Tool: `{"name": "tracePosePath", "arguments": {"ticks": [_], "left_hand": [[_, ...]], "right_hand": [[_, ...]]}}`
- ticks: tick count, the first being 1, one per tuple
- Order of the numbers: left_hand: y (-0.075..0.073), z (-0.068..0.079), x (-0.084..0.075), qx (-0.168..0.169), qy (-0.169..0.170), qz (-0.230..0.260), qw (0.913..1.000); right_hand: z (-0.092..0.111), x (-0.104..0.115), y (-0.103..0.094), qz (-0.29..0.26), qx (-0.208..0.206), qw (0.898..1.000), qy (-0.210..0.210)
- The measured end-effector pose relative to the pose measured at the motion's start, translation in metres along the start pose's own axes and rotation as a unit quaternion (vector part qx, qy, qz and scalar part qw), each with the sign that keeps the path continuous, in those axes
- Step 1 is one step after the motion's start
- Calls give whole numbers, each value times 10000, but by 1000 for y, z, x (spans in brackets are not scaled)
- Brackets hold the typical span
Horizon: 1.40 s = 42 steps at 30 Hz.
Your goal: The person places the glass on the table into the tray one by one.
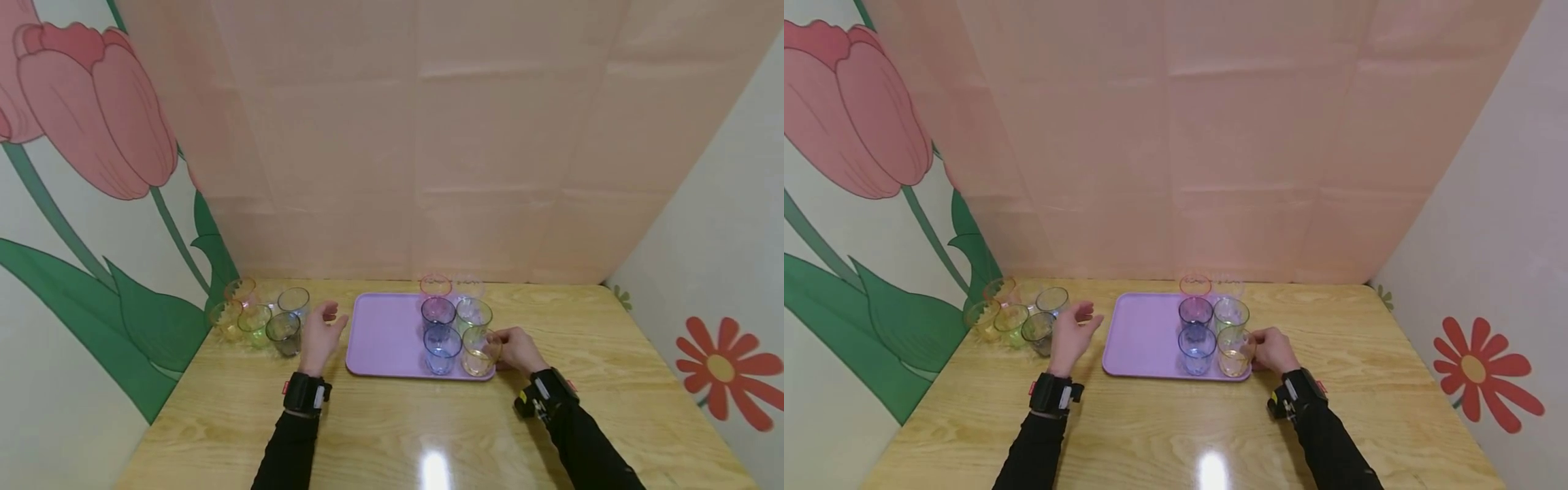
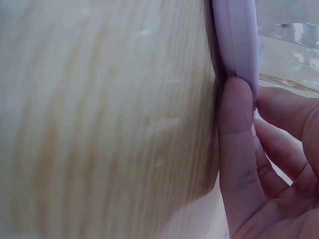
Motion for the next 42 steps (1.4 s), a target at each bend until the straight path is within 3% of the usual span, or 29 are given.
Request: {"name": "tracePosePath", "arguments": {"ticks": [3,11,17,26,33,42], "left_hand": [[-14,0,-1,-107,-104,133,9998],[-48,-2,3,-619,-217,-107,9978],[-63,-2,12,-842,-388,-275,9953],[-77,-4,19,-775,-525,-1076,9898],[-84,-6,30,-494,-675,-1966,9769],[-82,-4,41,-134,-971,-2096,9729]], "right_hand": [[1,1,1,-64,-14,9999,-87],[2,3,2,-134,-32,9998,-165],[2,0,3,-168,-13,9997,-155],[1,-1,2,-232,-39,9996,-148],[1,0,1,-264,-34,9993,-245],[3,2,2,-317,-5,9992,-255]]}}
Point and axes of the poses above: each hand's wrist, its own z-axis away from the middle knuckle, its own y-axis out of the palm, x = y × z, the point moved 5 cm from there along -z, towards the middle knuckle, and after that the axes turned 5 degrees about -x, right-handed, at the moved point
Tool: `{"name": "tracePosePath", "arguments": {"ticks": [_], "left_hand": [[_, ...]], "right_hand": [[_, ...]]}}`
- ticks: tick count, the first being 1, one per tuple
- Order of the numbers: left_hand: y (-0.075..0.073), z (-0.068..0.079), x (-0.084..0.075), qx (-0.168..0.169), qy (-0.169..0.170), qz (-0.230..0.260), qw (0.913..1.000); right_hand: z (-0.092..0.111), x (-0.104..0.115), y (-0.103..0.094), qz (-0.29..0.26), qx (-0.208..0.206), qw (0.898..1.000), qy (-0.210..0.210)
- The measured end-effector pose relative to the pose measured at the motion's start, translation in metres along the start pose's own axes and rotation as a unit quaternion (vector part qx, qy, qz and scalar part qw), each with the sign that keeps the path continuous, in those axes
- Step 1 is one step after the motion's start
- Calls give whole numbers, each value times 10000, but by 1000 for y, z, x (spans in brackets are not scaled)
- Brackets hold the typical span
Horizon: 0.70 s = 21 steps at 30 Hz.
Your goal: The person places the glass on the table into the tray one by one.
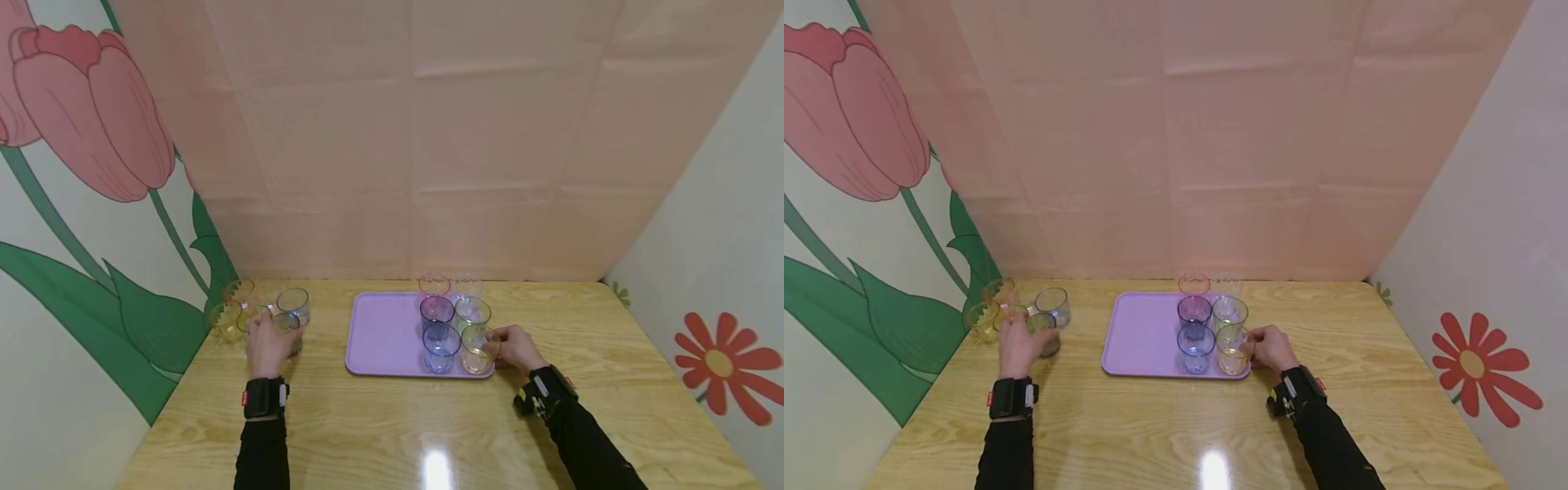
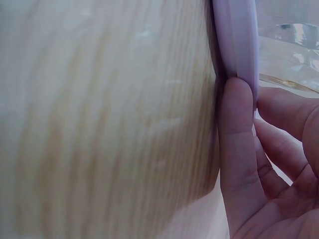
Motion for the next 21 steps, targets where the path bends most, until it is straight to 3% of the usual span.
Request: {"name": "tracePosePath", "arguments": {"ticks": [16,21], "left_hand": [[7,4,-2,361,-43,-46,9993],[10,2,-1,649,-115,64,9978]], "right_hand": [[-2,-3,-1,57,2,10000,22],[-2,-3,-1,125,2,9999,78]]}}
Point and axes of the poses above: each hand's wrist, its own z-axis away from the middle knuckle, its own y-axis out of the palm, x = y × z, the point moved 5 cm from there along -z, towards the middle knuckle, and after that the axes turned 5 degrees about -x, right-handed, at the moved point
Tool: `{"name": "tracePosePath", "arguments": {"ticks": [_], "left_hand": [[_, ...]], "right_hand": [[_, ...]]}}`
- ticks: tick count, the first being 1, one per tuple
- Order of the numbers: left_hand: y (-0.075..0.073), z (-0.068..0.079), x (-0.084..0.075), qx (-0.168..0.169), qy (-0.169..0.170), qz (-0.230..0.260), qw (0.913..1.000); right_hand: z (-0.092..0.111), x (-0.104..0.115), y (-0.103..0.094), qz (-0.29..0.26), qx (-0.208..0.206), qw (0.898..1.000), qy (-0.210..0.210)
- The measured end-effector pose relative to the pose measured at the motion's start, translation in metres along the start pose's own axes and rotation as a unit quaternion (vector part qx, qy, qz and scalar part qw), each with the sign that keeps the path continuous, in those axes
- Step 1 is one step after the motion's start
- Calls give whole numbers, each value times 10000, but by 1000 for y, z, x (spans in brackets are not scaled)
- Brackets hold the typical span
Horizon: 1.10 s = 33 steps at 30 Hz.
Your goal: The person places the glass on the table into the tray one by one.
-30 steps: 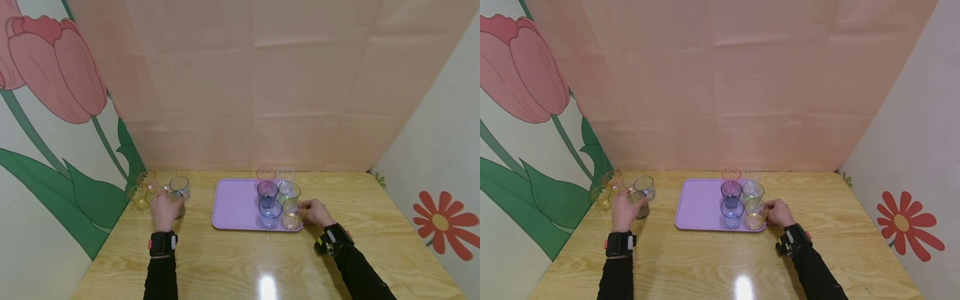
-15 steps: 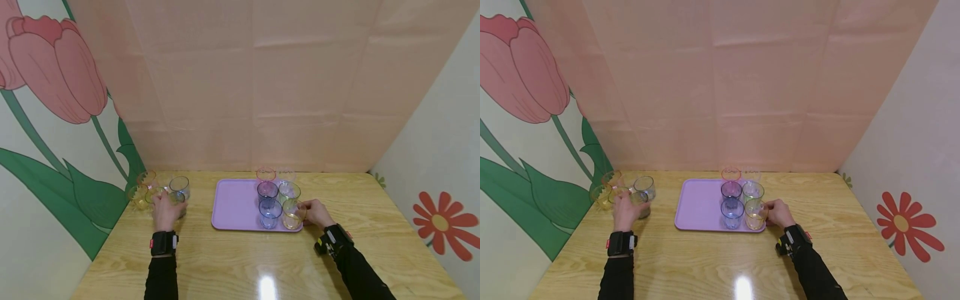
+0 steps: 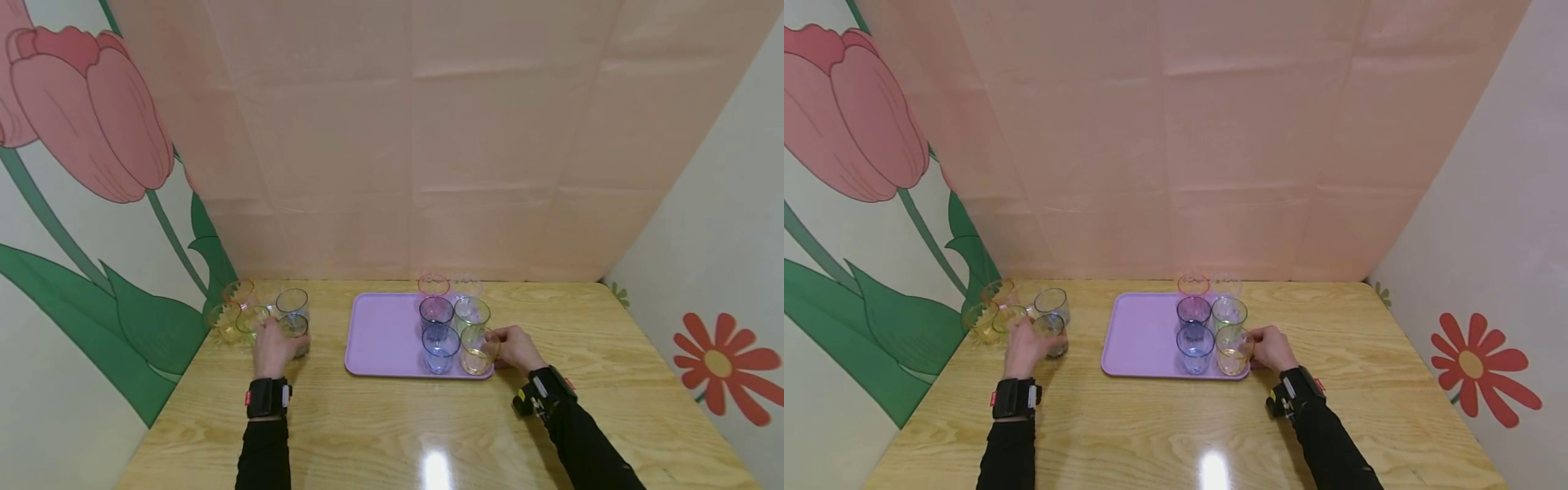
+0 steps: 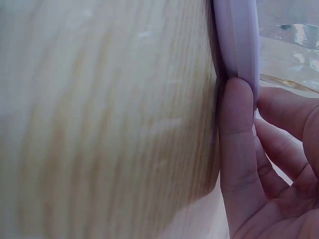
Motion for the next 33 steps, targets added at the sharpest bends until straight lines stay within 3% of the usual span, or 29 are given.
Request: {"name": "tracePosePath", "arguments": {"ticks": [17,24,28,33], "left_hand": [[11,-8,11,402,-325,951,9941],[16,-10,-1,116,124,1685,9856],[21,-8,-15,-26,405,2314,9720],[29,-6,-33,-262,733,2760,9580]], "right_hand": [[2,3,1,49,-32,10000,35],[1,2,0,14,-22,10000,35],[0,1,0,54,-32,9999,84],[0,0,0,71,-7,10000,55]]}}
Point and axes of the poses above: each hand's wrist, its own z-axis away from the middle knuckle, its own y-axis out of the palm, x = y × z, the point moved 5 cm from there along -z, towards the middle knuckle, and after that the axes turned 5 degrees about -x, right-handed, at the moved point
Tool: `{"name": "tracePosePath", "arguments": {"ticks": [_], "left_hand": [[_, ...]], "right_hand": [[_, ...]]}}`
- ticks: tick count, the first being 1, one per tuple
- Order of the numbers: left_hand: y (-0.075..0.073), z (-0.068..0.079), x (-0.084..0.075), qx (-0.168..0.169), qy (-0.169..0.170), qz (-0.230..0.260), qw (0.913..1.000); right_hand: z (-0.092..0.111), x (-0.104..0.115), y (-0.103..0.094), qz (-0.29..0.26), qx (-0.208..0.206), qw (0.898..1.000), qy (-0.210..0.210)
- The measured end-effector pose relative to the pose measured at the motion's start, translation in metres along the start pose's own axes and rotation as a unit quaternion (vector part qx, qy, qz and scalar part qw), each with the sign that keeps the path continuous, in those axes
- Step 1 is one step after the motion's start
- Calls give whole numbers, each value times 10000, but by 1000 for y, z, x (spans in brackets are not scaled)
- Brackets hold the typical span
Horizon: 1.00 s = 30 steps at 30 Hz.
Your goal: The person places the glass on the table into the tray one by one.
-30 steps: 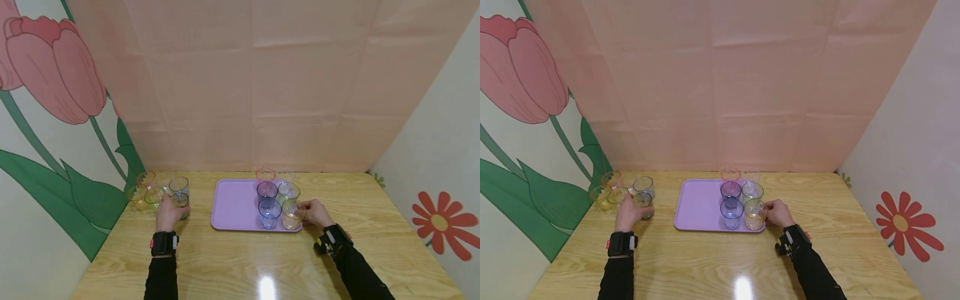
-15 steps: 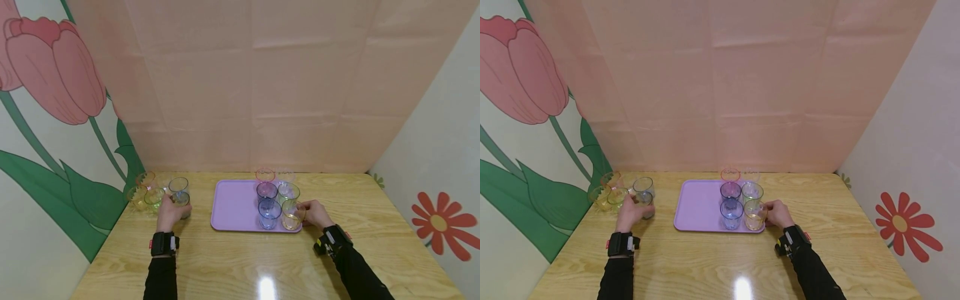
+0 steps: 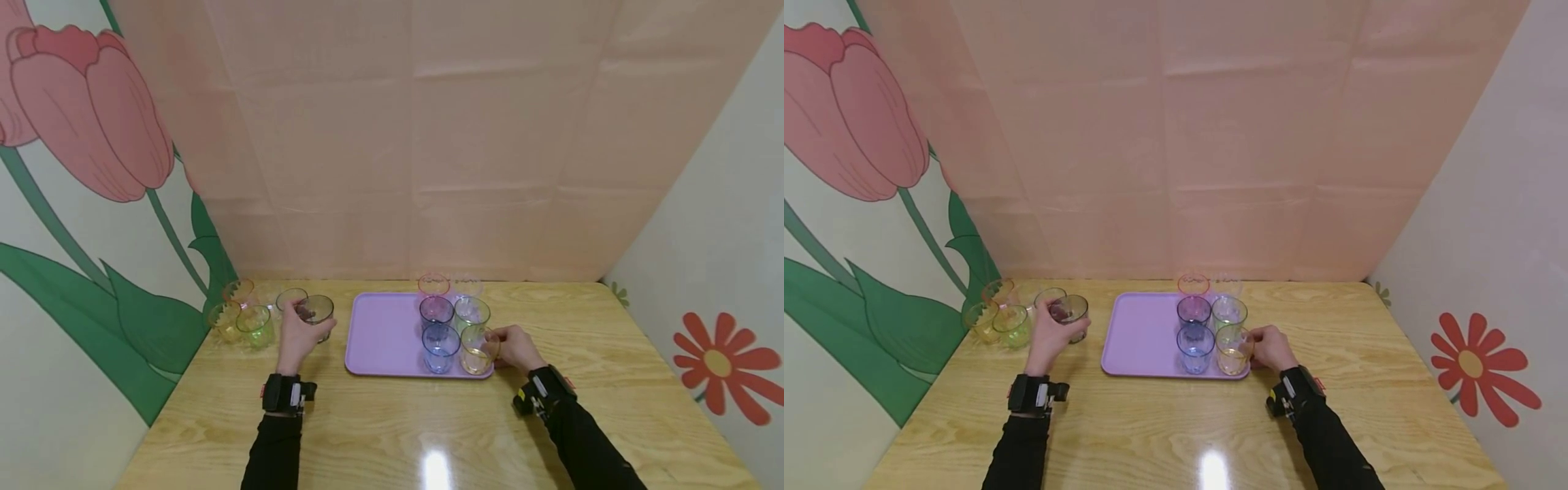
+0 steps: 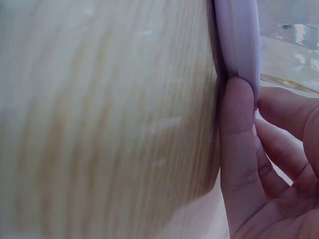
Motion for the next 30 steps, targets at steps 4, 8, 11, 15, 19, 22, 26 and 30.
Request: {"name": "tracePosePath", "arguments": {"ticks": [4,8,11,15,19,22,26,30], "left_hand": [[9,1,-4,-130,171,-56,9998],[15,2,-5,-147,189,-193,9995],[19,2,-6,-145,182,-184,9996],[23,4,-7,-181,187,-46,9997],[26,6,-9,-184,234,255,9992],[30,5,-9,-120,290,425,9986],[39,4,-9,140,303,550,9979],[47,2,-14,357,367,405,9979]], "right_hand": [[-1,0,1,27,44,10000,5],[-2,-2,1,54,38,9999,79],[-2,-3,0,31,-26,9998,176],[-2,-2,0,28,-14,9998,194],[-1,-1,0,25,25,9999,159],[-1,-1,0,12,16,9999,143],[-1,-1,0,5,19,9999,100],[-1,-1,0,-29,-1,10000,-5]]}}
Point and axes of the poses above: each hand's wrist, its own z-axis away from the middle knuckle, its own y-axis out of the palm, x = y × z, the point moved 5 cm from there along -z, towards the middle knuckle, and after that the axes turned 5 degrees about -x, right-handed, at the moved point
